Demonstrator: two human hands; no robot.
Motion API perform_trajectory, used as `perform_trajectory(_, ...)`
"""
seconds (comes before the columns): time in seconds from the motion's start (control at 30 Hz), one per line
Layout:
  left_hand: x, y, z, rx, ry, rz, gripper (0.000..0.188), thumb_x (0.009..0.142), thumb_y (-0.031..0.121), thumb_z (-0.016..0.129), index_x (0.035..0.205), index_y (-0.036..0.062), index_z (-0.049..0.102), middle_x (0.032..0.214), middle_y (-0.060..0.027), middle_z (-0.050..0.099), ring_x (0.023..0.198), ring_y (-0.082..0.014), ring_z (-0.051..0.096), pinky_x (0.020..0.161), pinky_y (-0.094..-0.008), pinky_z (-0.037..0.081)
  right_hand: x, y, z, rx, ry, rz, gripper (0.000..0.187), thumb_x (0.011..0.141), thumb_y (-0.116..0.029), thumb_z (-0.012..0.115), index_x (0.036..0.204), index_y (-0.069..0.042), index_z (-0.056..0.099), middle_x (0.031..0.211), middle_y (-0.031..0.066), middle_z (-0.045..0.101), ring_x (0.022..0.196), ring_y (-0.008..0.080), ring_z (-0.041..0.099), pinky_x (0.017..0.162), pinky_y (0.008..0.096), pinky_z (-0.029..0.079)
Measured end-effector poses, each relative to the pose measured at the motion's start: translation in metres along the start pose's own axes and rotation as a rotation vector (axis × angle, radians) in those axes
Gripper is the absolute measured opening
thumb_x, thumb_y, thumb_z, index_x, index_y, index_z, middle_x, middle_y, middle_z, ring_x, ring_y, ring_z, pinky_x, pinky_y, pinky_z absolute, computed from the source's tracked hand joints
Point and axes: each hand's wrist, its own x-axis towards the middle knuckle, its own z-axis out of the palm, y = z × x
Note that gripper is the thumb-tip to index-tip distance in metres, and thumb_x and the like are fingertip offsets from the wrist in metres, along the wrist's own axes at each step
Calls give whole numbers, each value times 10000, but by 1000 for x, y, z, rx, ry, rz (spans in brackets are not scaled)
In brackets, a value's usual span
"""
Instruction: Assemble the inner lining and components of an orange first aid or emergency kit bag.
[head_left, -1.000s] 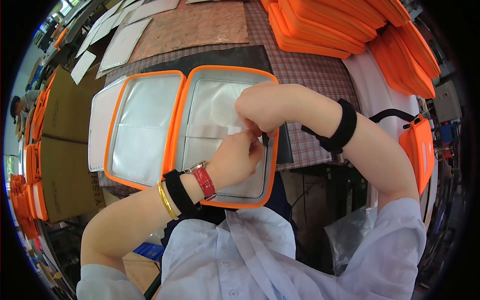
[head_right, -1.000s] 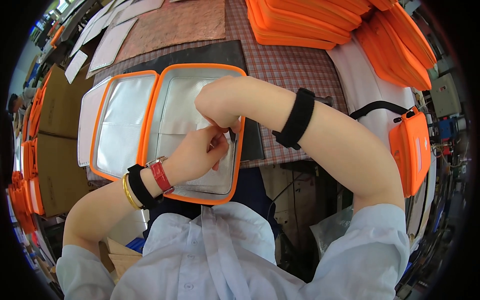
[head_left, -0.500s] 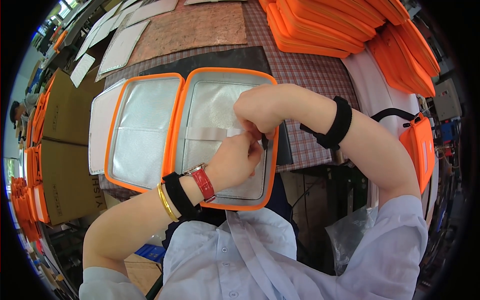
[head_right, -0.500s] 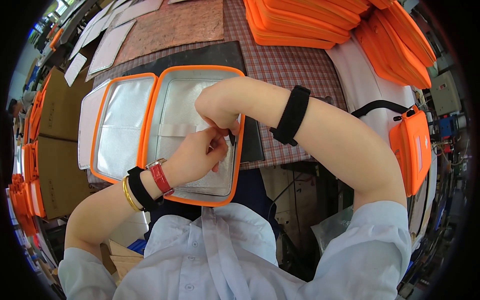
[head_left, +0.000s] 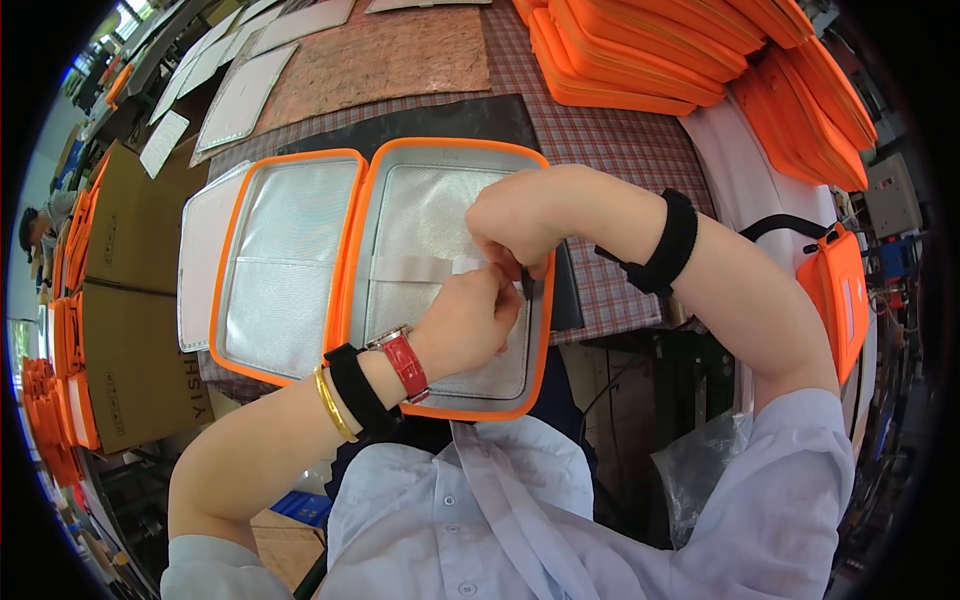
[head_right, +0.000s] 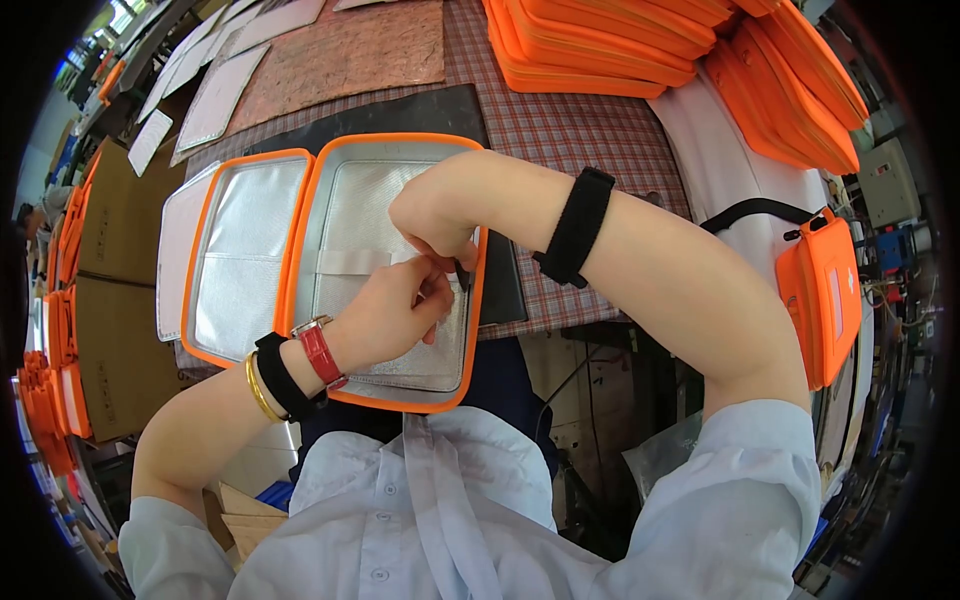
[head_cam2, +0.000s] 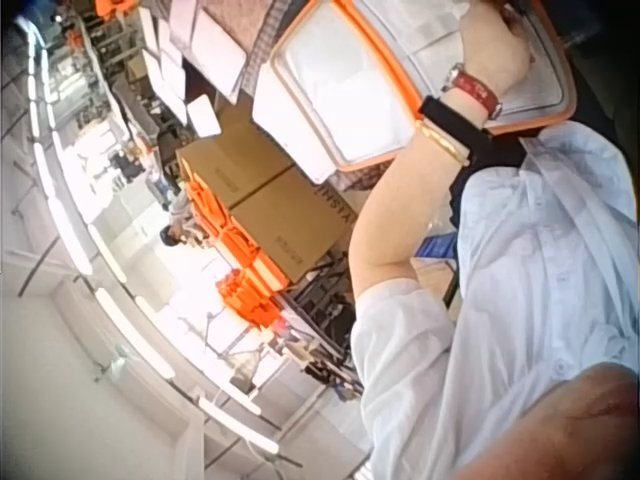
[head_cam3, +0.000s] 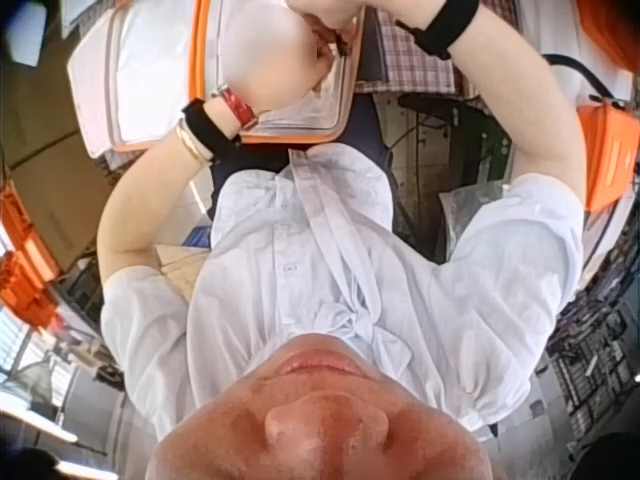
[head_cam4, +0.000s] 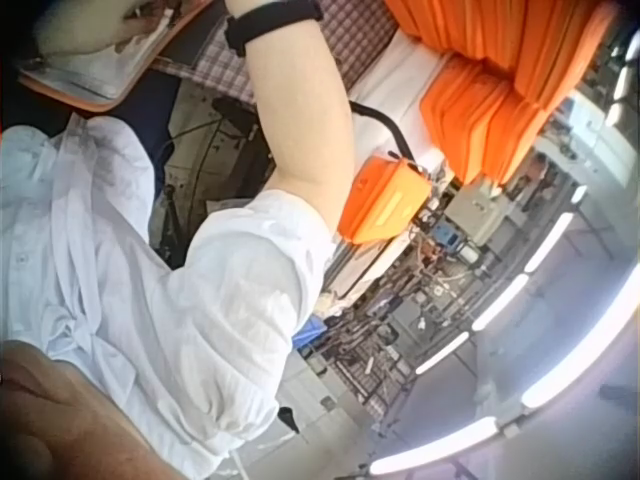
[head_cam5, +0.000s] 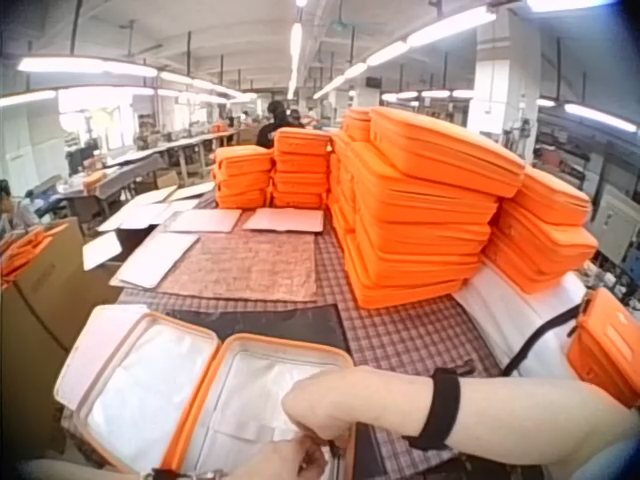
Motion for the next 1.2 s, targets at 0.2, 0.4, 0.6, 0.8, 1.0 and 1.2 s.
perform_trajectory(0.2, 0, 2, -2, 2, 7, -5, 188, 948, 63, 543, 1066, -82, 560, 807, -99, 650, 605, -154, 667, 589, -289, 533, 4, 6, -2, 7, -52, -16, 273, 640, 25, 807, 887, -92, 800, 928, 81, 766, 888, 218, 721, 765, 364, 562)
perform_trajectory(0.4, -2, 5, -5, -9, 29, 23, 169, 948, 84, 557, 1005, -74, 567, 784, -106, 656, 596, -161, 668, 579, -294, 530, 8, 10, -3, 31, -65, -50, 258, 643, 0, 819, 888, -80, 799, 914, 82, 763, 876, 214, 719, 750, 355, 560)
perform_trajectory(0.6, -38, 7, -19, 163, -64, 268, 153, 929, 132, 606, 864, -5, 623, 733, -96, 653, 587, -218, 621, 585, -344, 495, -26, 50, -3, 299, 281, -99, 305, 712, -131, 818, 1004, -60, 773, 969, 79, 754, 932, 210, 697, 808, 353, 539)
perform_trajectory(0.8, -93, 7, -36, 397, -559, 273, 219, 862, 236, 707, 791, 37, 652, 804, -92, 641, 781, -318, 636, 676, -410, 511, -48, 93, 93, 684, 1115, 385, 287, 815, -156, 740, 1067, -21, 721, 996, 149, 711, 940, 315, 672, 842, 413, 537)
perform_trajectory(1.0, -76, -1, -19, 394, -31, 309, 146, 843, 132, 726, 924, 67, 623, 919, -104, 598, 804, -324, 601, 704, -410, 488, -26, 42, 148, 176, 1451, 573, 445, 874, -65, 660, 1300, -1, 549, 1324, 219, 518, 1208, 407, 511, 997, 459, 467)
perform_trajectory(1.2, -50, -15, -13, 588, 98, 391, 516, 806, 83, 747, 1278, 41, 545, 1147, -157, 534, 1018, -348, 558, 890, -401, 488, 13, -1, 188, 469, 1649, 419, 301, 888, -20, 633, 1189, -15, 622, 1198, 158, 606, 1122, 349, 575, 944, 419, 478)
